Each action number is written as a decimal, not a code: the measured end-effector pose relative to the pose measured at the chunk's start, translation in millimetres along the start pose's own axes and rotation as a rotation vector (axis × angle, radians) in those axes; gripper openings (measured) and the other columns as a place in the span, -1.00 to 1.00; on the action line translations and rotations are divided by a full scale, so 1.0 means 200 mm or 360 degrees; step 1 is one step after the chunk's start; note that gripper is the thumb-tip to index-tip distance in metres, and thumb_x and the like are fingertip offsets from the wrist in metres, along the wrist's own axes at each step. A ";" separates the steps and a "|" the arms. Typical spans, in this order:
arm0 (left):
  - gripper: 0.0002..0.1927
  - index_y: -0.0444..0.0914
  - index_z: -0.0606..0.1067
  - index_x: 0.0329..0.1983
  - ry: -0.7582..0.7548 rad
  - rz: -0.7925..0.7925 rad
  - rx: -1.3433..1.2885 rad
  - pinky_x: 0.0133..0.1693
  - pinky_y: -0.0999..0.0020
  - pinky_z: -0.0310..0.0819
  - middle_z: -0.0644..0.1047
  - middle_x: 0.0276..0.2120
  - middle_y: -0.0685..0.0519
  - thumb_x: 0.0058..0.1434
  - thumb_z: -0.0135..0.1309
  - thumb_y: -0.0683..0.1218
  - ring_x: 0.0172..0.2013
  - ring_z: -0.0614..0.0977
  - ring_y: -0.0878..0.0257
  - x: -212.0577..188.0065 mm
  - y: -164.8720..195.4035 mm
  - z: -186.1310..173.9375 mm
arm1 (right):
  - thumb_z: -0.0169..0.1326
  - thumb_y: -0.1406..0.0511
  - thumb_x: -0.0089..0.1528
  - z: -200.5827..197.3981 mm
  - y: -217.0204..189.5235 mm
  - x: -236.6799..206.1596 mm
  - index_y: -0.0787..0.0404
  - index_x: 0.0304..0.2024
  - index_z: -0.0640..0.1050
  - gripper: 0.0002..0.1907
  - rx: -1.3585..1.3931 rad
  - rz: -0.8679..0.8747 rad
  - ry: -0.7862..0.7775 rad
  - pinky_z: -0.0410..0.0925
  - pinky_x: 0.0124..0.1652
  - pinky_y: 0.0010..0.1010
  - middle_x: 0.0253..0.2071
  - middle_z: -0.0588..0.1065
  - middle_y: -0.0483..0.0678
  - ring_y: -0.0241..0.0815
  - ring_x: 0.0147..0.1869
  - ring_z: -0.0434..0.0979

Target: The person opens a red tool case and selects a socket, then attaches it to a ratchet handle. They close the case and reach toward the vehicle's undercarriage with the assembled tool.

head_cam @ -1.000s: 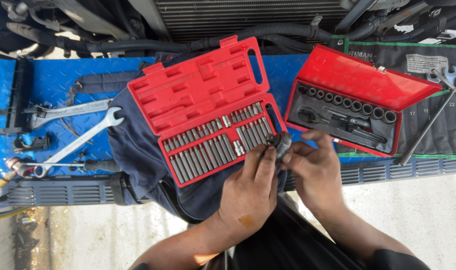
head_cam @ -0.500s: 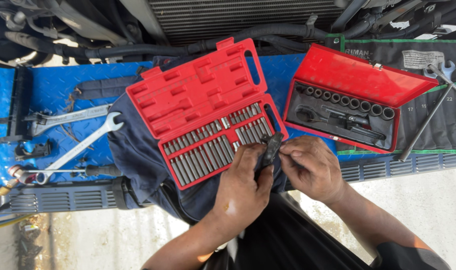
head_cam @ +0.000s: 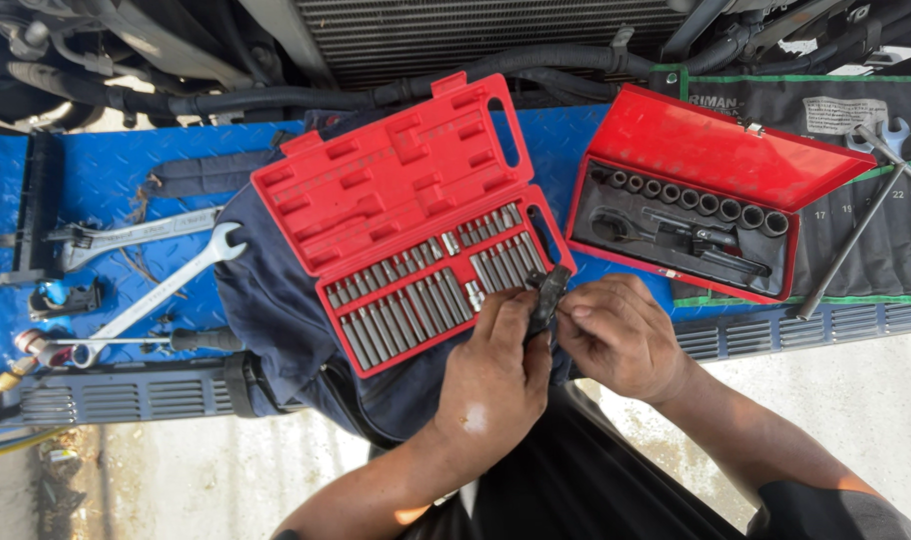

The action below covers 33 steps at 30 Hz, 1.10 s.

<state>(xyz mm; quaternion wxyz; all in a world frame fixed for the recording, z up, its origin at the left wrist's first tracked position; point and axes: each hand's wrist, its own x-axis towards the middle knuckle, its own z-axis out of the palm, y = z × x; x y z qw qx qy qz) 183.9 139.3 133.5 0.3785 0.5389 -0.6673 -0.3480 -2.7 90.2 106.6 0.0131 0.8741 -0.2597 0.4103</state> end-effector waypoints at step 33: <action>-0.57 -0.41 0.34 0.14 0.0006 0.0161 0.0135 -0.36 0.10 0.64 0.51 0.05 -0.24 0.20 0.11 -0.25 -0.30 0.68 -0.17 -0.03 0.02 0.04 | 0.18 0.61 0.19 0.09 -0.21 -0.10 0.29 0.07 0.22 -0.48 0.0866 0.1205 0.0538 0.54 -0.06 -0.47 -0.14 0.52 0.07 -0.22 -0.08 0.62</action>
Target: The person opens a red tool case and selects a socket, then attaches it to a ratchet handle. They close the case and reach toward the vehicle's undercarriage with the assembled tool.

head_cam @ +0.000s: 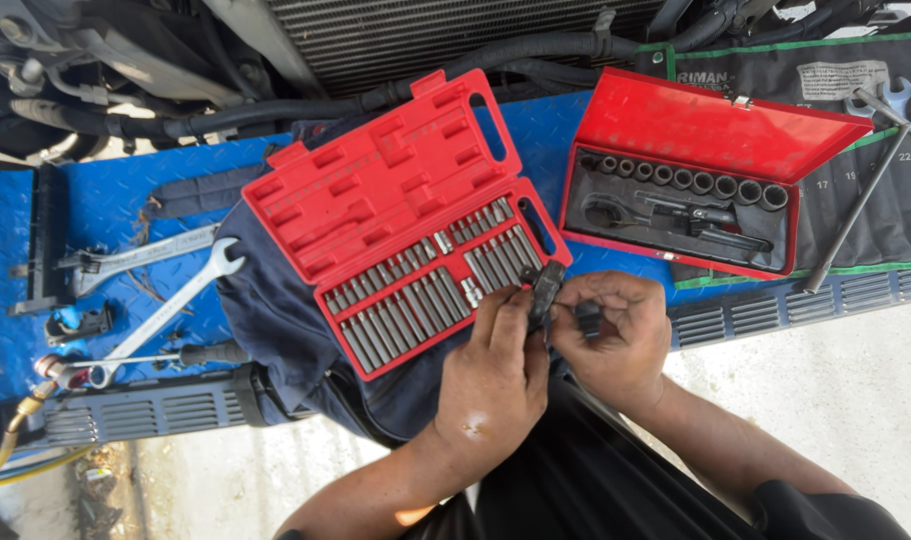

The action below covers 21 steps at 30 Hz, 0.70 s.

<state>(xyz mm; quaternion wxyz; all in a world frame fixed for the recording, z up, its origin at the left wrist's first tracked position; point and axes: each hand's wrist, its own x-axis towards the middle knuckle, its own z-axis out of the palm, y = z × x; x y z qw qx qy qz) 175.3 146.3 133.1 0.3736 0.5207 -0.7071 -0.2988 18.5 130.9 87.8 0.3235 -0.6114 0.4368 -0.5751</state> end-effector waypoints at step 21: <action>-0.65 -0.45 0.38 0.10 0.0078 -0.0839 -0.1323 -0.63 0.57 0.39 0.59 -0.20 -0.06 0.39 0.03 -0.10 -0.60 0.49 0.47 0.03 0.03 0.04 | 0.13 0.45 0.33 -0.21 -0.03 0.14 0.39 0.12 0.52 -0.70 0.0281 0.0594 -0.0523 0.52 0.05 -0.46 -0.02 0.61 0.07 -0.24 0.06 0.64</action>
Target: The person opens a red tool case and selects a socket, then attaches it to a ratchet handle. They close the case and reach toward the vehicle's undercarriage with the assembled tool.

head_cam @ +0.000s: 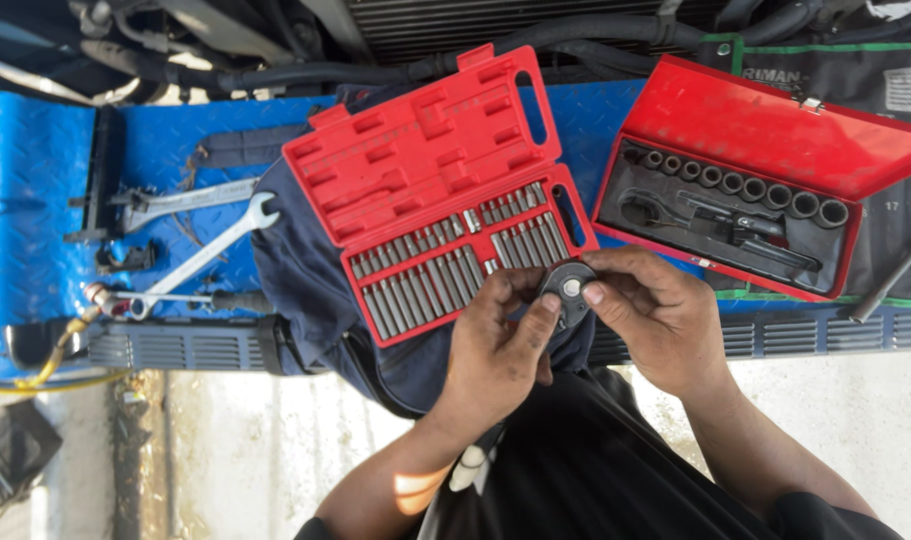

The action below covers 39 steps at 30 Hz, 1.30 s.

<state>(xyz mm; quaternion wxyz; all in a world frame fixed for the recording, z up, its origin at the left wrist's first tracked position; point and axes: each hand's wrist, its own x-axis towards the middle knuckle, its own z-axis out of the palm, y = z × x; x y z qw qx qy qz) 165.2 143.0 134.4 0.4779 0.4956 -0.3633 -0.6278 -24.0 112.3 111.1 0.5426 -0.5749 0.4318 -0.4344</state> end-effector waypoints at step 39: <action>-0.69 -0.38 0.49 -0.01 0.0422 0.0321 0.0814 -0.43 0.35 0.55 0.61 -0.29 -0.08 0.20 0.21 -0.20 -0.49 0.63 0.26 -0.10 -0.01 0.33 | 0.29 0.46 0.20 -0.25 0.02 -0.01 0.30 0.02 0.43 -0.60 -0.1087 -0.1033 -0.0059 0.51 -0.26 -0.39 -0.20 0.57 0.08 -0.08 -0.17 0.66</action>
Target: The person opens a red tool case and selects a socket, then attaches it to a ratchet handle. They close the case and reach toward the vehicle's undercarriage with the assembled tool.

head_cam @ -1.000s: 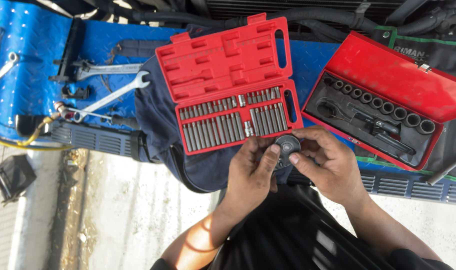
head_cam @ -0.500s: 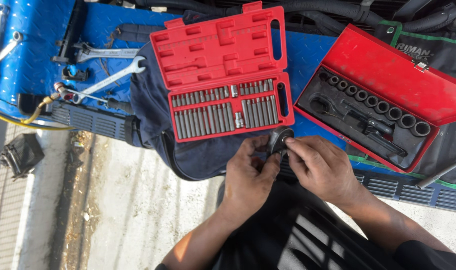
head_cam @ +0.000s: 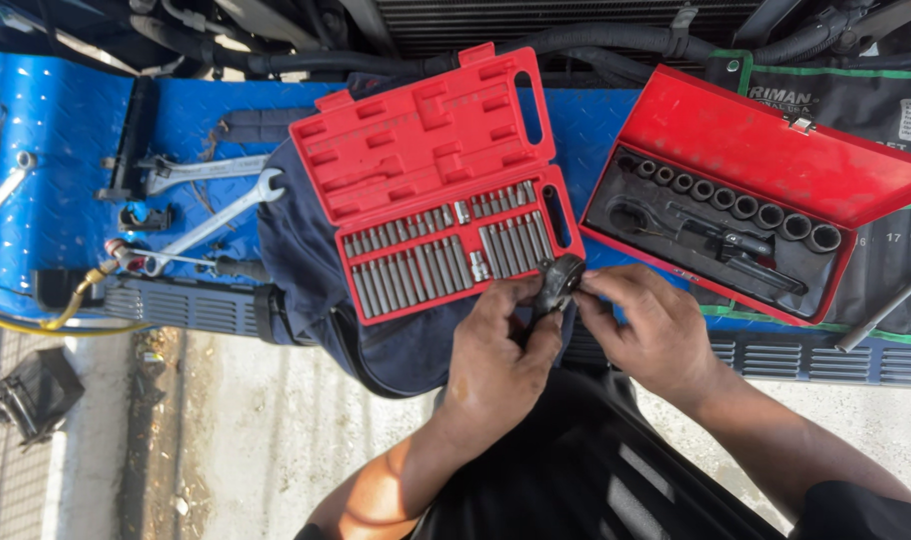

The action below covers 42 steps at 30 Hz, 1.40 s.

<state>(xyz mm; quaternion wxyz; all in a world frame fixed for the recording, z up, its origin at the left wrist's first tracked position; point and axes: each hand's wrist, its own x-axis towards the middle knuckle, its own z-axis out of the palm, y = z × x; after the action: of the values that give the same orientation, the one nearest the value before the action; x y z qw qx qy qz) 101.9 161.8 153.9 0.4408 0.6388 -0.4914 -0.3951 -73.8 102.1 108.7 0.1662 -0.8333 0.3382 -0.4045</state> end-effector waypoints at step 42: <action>-0.71 -0.41 0.42 0.01 -0.0091 0.0314 0.0010 -0.32 0.18 0.61 0.58 -0.20 -0.19 0.27 0.14 -0.20 -0.30 0.70 -0.05 0.06 -0.32 -0.46 | 0.35 0.44 0.14 0.37 -0.36 0.28 0.35 -0.37 0.57 -0.84 -0.0149 0.0158 -0.0195 0.45 -0.30 -0.47 -0.30 0.58 0.00 -0.15 -0.28 0.63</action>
<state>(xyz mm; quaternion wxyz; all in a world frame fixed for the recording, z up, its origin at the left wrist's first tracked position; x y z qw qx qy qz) 207.8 175.2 119.1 0.4614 0.5771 -0.5656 -0.3663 40.4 115.2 133.5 0.1673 -0.8456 0.3868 -0.3276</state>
